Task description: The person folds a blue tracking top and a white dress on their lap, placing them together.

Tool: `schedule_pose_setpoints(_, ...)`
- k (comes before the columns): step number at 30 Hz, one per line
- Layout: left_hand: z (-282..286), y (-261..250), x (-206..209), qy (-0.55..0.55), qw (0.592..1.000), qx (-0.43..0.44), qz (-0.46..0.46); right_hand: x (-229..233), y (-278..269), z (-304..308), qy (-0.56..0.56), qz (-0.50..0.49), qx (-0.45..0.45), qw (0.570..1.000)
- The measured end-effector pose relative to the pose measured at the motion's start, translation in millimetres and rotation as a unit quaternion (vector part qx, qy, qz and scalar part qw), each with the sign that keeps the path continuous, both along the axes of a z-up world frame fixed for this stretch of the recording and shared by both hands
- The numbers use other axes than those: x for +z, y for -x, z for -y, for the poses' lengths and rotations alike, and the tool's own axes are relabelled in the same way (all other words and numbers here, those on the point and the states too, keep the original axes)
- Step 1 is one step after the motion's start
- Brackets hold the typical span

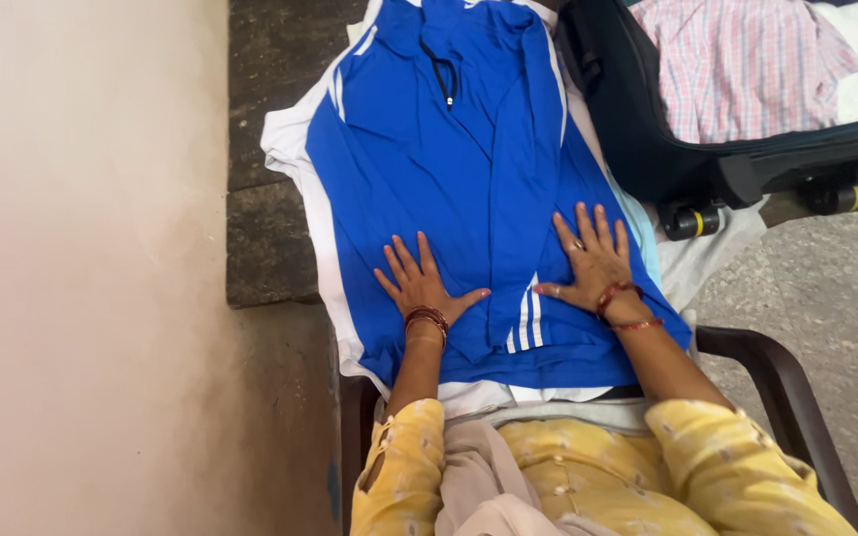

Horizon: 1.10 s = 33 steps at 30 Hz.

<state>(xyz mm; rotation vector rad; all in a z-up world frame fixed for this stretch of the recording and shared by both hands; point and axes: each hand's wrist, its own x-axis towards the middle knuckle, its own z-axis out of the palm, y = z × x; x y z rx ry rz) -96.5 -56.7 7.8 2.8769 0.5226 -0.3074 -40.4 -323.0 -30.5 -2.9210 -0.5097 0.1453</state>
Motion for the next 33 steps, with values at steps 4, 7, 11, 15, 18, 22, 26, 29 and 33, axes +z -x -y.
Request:
schedule_pose_setpoints(4,0,0,7,-0.002,1.000,-0.005,0.015,-6,13,1,0.044,-0.013,-0.015,0.999)
schedule_pose_setpoints(7,3,-4,21,0.012,1.000,0.004,-0.024,-8,21,1,0.064,-0.039,-0.025,0.997)
schedule_pose_setpoints(11,15,-30,29,-0.018,1.000,-0.006,0.010,-8,23,2,0.059,-0.051,-0.020,0.997)
schedule_pose_setpoints(15,14,-46,12,-0.009,0.996,-0.051,0.066,-6,22,2,0.061,-0.056,-0.022,0.996)
schedule_pose_setpoints(18,14,-46,-1,-0.009,0.996,-0.068,0.065,-2,25,2,0.068,-0.056,-0.022,0.996)
schedule_pose_setpoints(22,12,-46,-6,-0.020,0.995,-0.070,0.072,6,9,-3,0.046,-0.150,-0.055,0.986)
schedule_pose_setpoints(26,12,-47,-6,-0.021,0.994,-0.074,0.082,3,-13,-18,-0.139,0.036,-0.064,0.988)
schedule_pose_setpoints(29,11,-46,-2,-0.019,0.994,-0.077,0.075,-4,-22,-30,-0.113,0.091,-0.058,0.988)
schedule_pose_setpoints(33,15,-46,9,-0.033,0.993,-0.076,0.088,-8,-20,-34,-0.019,0.091,-0.057,0.994)
